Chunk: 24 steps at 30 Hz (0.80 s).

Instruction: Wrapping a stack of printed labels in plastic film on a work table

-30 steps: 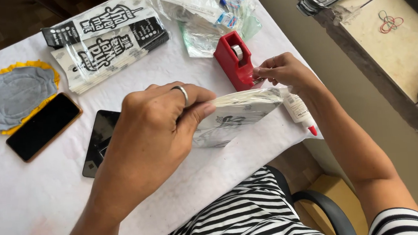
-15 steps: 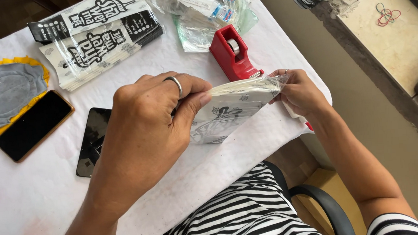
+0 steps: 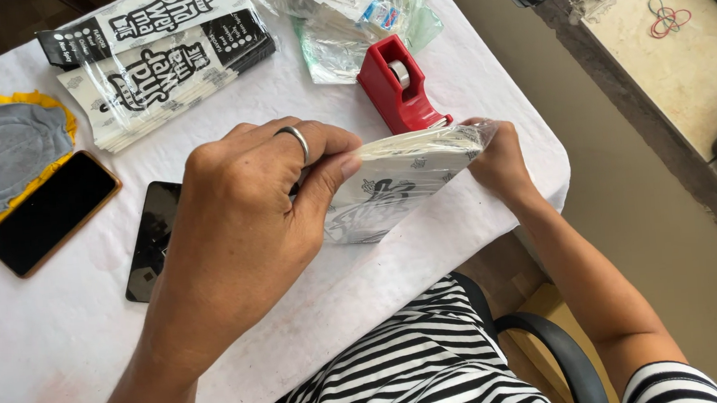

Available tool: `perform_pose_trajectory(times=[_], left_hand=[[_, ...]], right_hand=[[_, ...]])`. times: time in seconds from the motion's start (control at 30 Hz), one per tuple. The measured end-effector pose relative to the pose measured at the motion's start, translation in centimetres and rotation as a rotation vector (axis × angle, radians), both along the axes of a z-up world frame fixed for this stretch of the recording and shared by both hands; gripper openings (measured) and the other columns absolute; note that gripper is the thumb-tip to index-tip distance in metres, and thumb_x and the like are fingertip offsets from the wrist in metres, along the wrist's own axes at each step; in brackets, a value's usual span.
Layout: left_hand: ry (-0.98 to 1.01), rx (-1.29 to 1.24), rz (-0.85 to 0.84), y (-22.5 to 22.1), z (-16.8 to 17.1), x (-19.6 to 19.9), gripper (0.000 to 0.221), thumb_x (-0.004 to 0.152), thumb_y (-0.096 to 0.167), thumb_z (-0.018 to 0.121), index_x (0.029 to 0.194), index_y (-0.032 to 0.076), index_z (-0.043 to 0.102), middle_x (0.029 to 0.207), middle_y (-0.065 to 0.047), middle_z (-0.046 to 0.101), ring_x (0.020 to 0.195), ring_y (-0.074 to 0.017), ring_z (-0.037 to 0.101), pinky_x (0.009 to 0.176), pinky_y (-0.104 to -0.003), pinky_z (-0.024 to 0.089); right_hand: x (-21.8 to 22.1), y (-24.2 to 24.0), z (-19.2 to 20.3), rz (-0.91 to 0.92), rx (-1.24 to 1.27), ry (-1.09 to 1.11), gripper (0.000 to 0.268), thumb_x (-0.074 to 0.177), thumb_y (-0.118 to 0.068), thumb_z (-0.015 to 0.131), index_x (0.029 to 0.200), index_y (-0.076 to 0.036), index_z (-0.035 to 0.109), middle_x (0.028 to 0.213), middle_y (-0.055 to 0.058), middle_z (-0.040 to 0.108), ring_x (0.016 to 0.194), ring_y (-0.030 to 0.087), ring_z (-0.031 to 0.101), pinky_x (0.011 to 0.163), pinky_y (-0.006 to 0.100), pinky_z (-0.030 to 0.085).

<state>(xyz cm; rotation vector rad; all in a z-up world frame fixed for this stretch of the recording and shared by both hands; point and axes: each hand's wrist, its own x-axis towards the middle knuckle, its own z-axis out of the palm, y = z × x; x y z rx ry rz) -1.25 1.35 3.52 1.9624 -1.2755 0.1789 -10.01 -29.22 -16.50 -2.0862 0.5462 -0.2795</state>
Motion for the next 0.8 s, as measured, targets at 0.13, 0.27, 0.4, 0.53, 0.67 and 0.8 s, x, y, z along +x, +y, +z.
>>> perform_pose_trajectory(times=[0.13,0.27,0.4,0.53,0.67,0.8], left_hand=[[-0.027,-0.012,0.010,-0.5,-0.3,0.4,0.005,0.096,0.002,0.075,0.099,0.005,0.072,0.081,-0.006,0.073,0.067,-0.0279,0.062,0.066,-0.041,0.046],[0.034,0.041,-0.007,-1.4,-0.7,1.1,0.007,0.096,0.011,0.070,0.095,0.005,0.072,0.085,-0.006,0.077,0.070,-0.0274,0.070,0.060,-0.043,0.049],[0.189,0.202,-0.003,-2.1,-0.4,2.1,0.017,0.097,0.022,0.063,0.103,0.010,0.074,0.097,-0.009,0.079,0.081,-0.0317,0.072,0.064,-0.048,0.051],[0.255,0.305,-0.006,-2.6,-0.3,2.4,0.037,0.084,0.022,0.075,0.118,0.011,0.072,0.101,-0.008,0.077,0.071,-0.0213,0.071,0.073,-0.044,0.054],[0.167,0.281,-0.007,-3.4,-0.7,2.4,0.040,0.073,0.006,0.064,0.112,0.012,0.072,0.100,-0.009,0.076,0.093,-0.0322,0.070,0.073,-0.049,0.053],[0.195,0.293,0.009,-3.9,-0.4,2.1,0.039,0.068,0.020,0.078,0.106,0.013,0.072,0.092,-0.008,0.077,0.093,-0.0335,0.070,0.072,-0.050,0.051]], right_hand=[[-0.2,-3.5,-1.3,0.102,-0.473,0.029,0.012,0.079,0.004,0.065,0.083,-0.002,0.074,0.081,0.007,0.075,0.066,0.016,0.066,0.058,0.036,0.045],[-1.2,-3.6,8.1,0.160,-0.694,0.013,0.016,0.093,0.005,0.066,0.103,-0.006,0.074,0.088,0.011,0.074,0.072,0.025,0.069,0.066,0.037,0.053],[-2.3,-0.8,21.0,0.552,-1.007,-0.377,0.007,0.113,0.012,0.072,0.110,0.006,0.070,0.099,0.017,0.066,0.079,0.026,0.059,0.069,0.037,0.049],[-0.9,4.7,28.6,0.853,-1.145,-0.355,0.011,0.109,0.000,0.068,0.098,0.000,0.067,0.087,0.013,0.064,0.071,0.029,0.060,0.066,0.043,0.053],[0.5,7.7,29.5,1.003,-1.485,-0.251,0.013,0.110,-0.013,0.060,0.097,-0.011,0.062,0.082,0.005,0.057,0.069,0.027,0.057,0.062,0.040,0.053],[1.6,8.7,28.8,1.133,-1.588,-0.022,0.026,0.094,-0.015,0.064,0.119,-0.009,0.065,0.091,0.003,0.067,0.073,0.020,0.065,0.072,0.035,0.059]])
